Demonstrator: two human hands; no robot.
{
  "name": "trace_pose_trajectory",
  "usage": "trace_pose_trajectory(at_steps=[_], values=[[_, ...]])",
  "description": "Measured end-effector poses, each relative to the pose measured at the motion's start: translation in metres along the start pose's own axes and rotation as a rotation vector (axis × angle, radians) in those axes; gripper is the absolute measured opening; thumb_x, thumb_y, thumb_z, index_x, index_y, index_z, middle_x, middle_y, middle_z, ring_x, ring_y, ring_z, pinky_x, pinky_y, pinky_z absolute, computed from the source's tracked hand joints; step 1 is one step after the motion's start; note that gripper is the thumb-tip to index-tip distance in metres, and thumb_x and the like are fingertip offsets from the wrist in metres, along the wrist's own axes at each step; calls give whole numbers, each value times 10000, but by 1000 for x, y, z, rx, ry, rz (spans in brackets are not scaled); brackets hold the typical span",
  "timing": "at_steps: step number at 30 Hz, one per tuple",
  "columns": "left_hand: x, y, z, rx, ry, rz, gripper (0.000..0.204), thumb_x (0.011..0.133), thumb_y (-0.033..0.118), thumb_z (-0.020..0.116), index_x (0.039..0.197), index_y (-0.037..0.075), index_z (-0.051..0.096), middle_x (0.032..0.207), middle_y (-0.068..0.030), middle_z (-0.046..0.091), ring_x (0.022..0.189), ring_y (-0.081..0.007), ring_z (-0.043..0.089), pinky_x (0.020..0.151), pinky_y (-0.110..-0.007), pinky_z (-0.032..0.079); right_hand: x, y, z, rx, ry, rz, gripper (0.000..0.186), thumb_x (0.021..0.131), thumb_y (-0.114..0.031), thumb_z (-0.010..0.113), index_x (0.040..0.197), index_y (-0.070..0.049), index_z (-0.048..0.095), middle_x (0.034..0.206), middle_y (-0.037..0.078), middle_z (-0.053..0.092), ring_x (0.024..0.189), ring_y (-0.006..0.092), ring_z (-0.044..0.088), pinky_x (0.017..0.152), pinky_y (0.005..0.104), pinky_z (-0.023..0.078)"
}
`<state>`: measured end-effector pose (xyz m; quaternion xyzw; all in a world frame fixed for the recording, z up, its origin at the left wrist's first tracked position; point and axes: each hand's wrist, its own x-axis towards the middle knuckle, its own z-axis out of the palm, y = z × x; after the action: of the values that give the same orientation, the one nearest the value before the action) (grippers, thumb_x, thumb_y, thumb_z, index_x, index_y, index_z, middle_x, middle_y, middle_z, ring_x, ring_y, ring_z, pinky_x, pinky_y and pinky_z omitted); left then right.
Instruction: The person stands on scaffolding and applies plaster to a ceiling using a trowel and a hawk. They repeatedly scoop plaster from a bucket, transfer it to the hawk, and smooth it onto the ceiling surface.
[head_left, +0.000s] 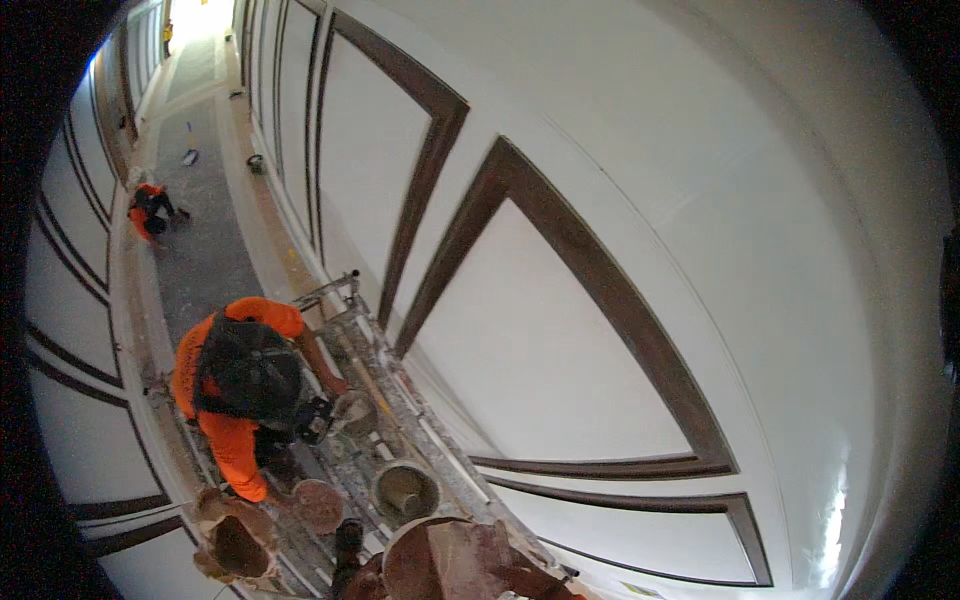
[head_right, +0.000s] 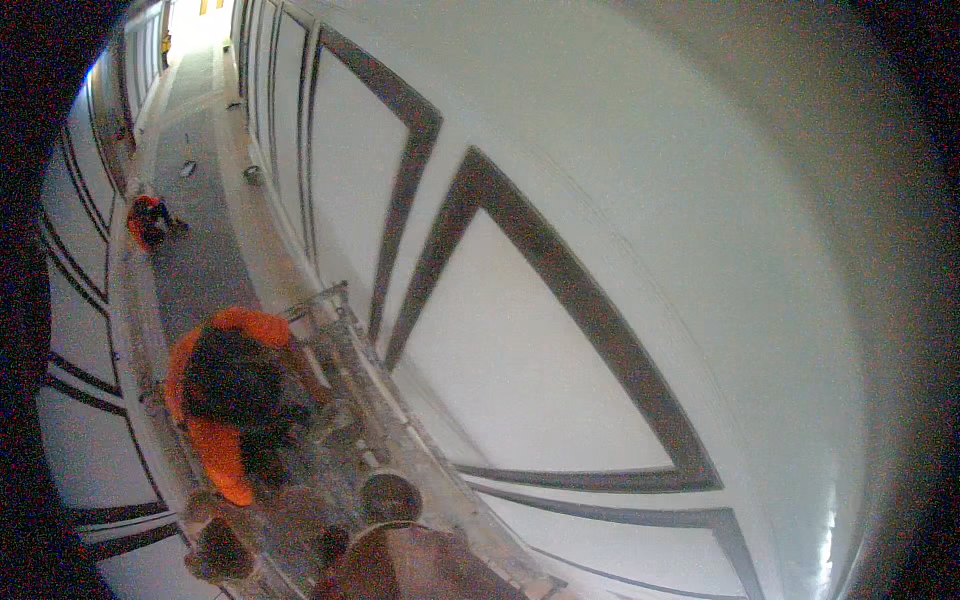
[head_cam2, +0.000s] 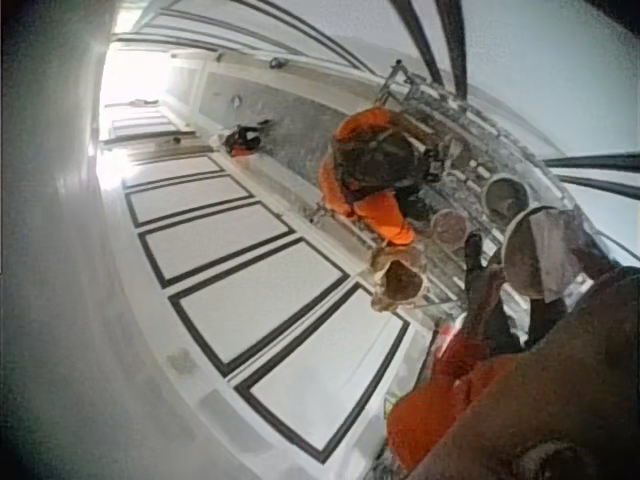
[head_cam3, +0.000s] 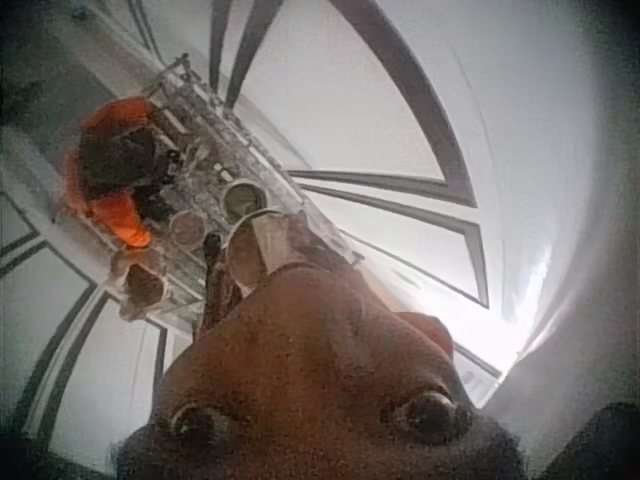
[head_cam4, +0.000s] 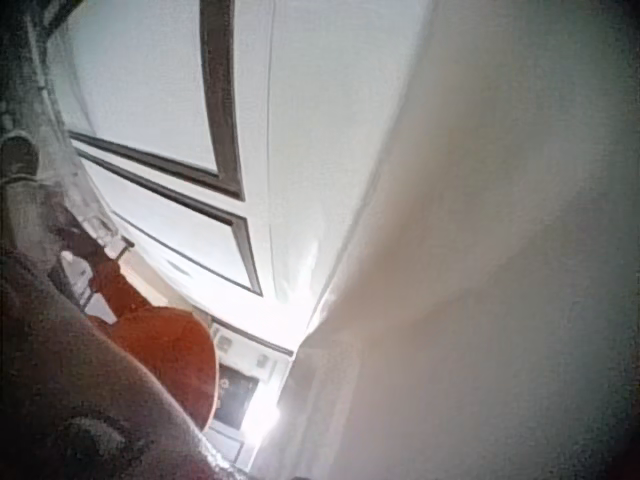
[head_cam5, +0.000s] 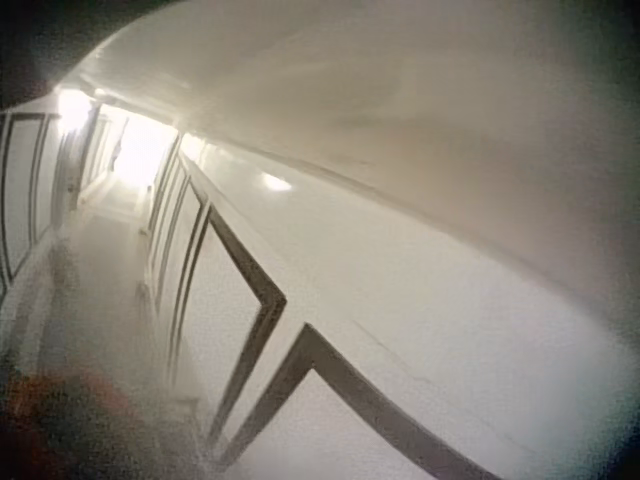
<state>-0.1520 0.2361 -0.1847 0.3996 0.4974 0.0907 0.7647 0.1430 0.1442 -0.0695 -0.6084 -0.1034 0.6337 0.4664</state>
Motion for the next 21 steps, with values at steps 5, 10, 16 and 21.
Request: trace_pose_trajectory(at_steps=[5, 10, 16, 21], values=[[-10, 24, -19, 16, -60, -41, 908, 820, 468, 652, 1481, 34, 205, 1470, -120, 336, 1347, -272, 327, 1120, -417, 251, -1, 3, 17, 93, 48, 4, 622, 901, -62, 583, 1458, -53, 306, 1385, 111, 461, 1201, 278, 511, 969, 420, 473], [-33, 48, -30, 9, -137, -66, 908, 857, 502, 623, 1496, 34, 179, 1487, -114, 318, 1359, -260, 315, 1125, -413, 241, -9, 16, 35, 195, 56, 7, 618, 899, -61, 584, 1456, -54, 314, 1373, 108, 474, 1190, 279, 523, 959, 422, 480], [-98, 84, -12, -183, -414, -102, 996, 824, 586, 644, 1508, 44, 165, 1524, -135, 261, 1388, -283, 271, 1130, -432, 235, -99, 32, 38, 311, 184, -25, 613, 897, -60, 584, 1452, -55, 325, 1359, 105, 489, 1176, 280, 536, 948, 425, 489], [-115, 167, 28, -120, -449, -129, 999, 801, 513, 711, 1512, 72, 167, 1519, -149, 253, 1397, -308, 249, 1135, -447, 225, -146, 36, 26, 17, 207, 133, 560, 914, -37, 550, 1437, -52, 350, 1349, 109, 503, 1209, 279, 524, 966, 399, 470]])
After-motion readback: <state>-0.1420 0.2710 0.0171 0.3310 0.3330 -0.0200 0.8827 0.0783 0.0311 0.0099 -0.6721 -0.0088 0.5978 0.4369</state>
